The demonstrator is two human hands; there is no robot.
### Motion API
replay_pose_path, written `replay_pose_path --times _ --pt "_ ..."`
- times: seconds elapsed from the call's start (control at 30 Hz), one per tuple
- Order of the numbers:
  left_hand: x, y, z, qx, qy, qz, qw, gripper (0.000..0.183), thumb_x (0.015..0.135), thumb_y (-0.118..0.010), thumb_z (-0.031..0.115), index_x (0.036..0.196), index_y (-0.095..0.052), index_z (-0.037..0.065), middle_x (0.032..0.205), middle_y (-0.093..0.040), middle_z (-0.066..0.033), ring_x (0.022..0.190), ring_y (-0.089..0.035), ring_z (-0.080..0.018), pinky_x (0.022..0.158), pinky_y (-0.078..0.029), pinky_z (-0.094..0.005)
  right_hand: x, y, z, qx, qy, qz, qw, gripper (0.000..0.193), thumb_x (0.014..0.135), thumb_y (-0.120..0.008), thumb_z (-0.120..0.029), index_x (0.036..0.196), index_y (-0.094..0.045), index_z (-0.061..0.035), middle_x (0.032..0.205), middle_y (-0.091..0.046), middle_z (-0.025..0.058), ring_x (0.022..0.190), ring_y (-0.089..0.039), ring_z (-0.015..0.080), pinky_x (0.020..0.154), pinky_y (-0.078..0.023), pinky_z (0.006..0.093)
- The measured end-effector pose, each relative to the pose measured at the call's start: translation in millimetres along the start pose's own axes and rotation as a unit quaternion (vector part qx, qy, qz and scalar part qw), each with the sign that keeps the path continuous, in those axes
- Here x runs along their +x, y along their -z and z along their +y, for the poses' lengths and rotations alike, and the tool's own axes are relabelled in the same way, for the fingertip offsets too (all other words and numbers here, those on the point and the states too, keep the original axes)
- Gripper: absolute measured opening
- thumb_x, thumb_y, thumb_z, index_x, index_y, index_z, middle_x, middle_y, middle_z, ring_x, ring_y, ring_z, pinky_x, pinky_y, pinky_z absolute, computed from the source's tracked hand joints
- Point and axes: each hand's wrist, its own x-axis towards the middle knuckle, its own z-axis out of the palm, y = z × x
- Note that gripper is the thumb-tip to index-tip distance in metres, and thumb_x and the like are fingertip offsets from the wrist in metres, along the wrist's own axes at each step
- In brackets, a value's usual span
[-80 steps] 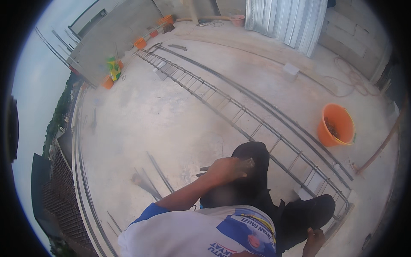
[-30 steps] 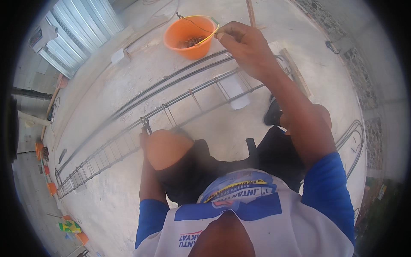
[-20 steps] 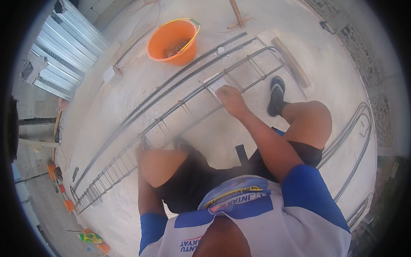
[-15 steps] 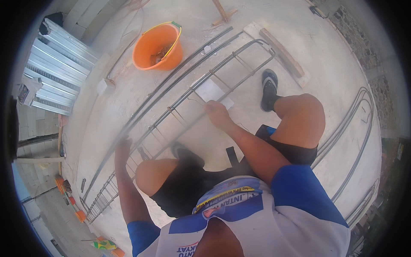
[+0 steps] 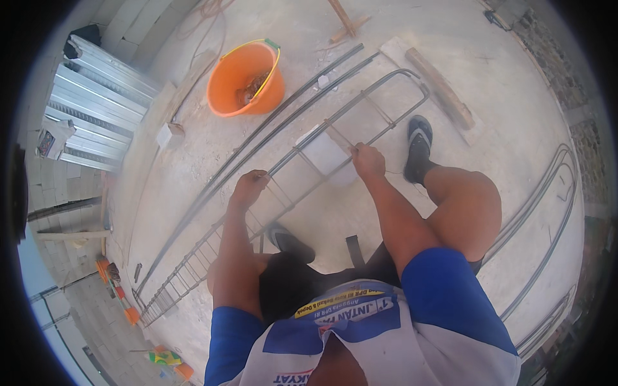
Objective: The person ties wire ties around intersecting rebar rods to assemble a ladder-like rebar cage. They repeatedly pick up wire ties, wrap them around the joints, and twist them tight using pliers. The person moves along the length of the cage, securing multiple joints in sequence.
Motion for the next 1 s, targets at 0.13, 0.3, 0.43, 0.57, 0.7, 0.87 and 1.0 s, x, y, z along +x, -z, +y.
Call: replay_pose_path --times 0.13,0.3,0.43,0.57,0.7,0.87,1.0 --pt "-8 11 -15 -0.014 0.043 0.032 0.998 0.049 0.085 -0.066 0.034 0.120 -0.062 -0.001 0.107 -0.068 -0.0222 0.102 -0.065 -0.0320 0.089 -0.049 -0.0375 0 -8 0 0.010 -0.010 0.010 1.000 0.035 0.096 -0.050 -0.038 0.090 -0.067 -0.0070 0.084 -0.067 0.0209 0.083 -0.065 0.0421 0.075 -0.051 0.0508" --pt "-4 -1 -22 -0.046 0.014 0.028 0.998 0.047 0.086 -0.064 0.031 0.121 -0.062 -0.001 0.105 -0.068 -0.0217 0.099 -0.066 -0.0317 0.087 -0.050 -0.0376 -9 -4 -10 0.041 0.002 -0.011 0.999 0.035 0.096 -0.049 -0.036 0.095 -0.068 -0.0069 0.087 -0.068 0.0204 0.085 -0.065 0.0416 0.078 -0.050 0.0508" --pt "-1 -30 23 -0.030 -0.035 0.010 0.999 0.047 0.086 -0.064 0.030 0.121 -0.062 -0.001 0.104 -0.068 -0.0221 0.098 -0.065 -0.0318 0.087 -0.049 -0.0376 -5 4 9 0.046 0.017 0.003 0.999 0.036 0.095 -0.051 -0.038 0.101 -0.068 -0.0071 0.089 -0.069 0.0190 0.087 -0.065 0.0400 0.077 -0.050 0.0493" --pt "-17 -55 51 -0.105 -0.067 -0.001 0.992 0.043 0.089 -0.063 0.032 0.121 -0.063 0.003 0.096 -0.068 -0.0139 0.086 -0.063 -0.0211 0.079 -0.050 -0.0333 -40 29 -42 0.054 0.022 -0.029 0.998 0.038 0.094 -0.052 -0.041 0.101 -0.067 -0.0066 0.088 -0.069 0.0191 0.086 -0.067 0.0381 0.076 -0.051 0.0477" --pt "-36 -75 111 -0.201 -0.102 -0.051 0.973 0.040 0.092 -0.063 0.030 0.115 -0.063 -0.002 0.083 -0.065 -0.0105 0.070 -0.061 -0.0158 0.064 -0.050 -0.0292 -69 38 -71 -0.004 0.075 -0.088 0.993 0.043 0.093 -0.053 -0.043 0.092 -0.067 -0.0030 0.074 -0.066 0.0218 0.074 -0.066 0.0395 0.068 -0.052 0.0477" --pt "-47 -86 126 -0.276 -0.059 -0.013 0.959 0.027 0.096 -0.058 0.023 0.097 -0.060 -0.004 0.076 -0.061 -0.0063 0.062 -0.057 -0.0126 0.058 -0.048 -0.0262 -84 35 -63 0.102 0.130 -0.055 0.985 0.037 0.093 -0.054 -0.037 0.087 -0.066 -0.0021 0.073 -0.065 0.0200 0.071 -0.065 0.0390 0.064 -0.050 0.0450" --pt "-45 -85 93 -0.362 -0.091 0.018 0.927 0.027 0.096 -0.058 0.024 0.095 -0.059 -0.003 0.080 -0.061 -0.0077 0.067 -0.059 -0.0150 0.064 -0.052 -0.0291 -88 41 -68 0.320 0.208 -0.077 0.921 0.028 0.092 -0.055 -0.028 0.089 -0.064 -0.0010 0.077 -0.063 0.0174 0.072 -0.061 0.0312 0.066 -0.046 0.0397"
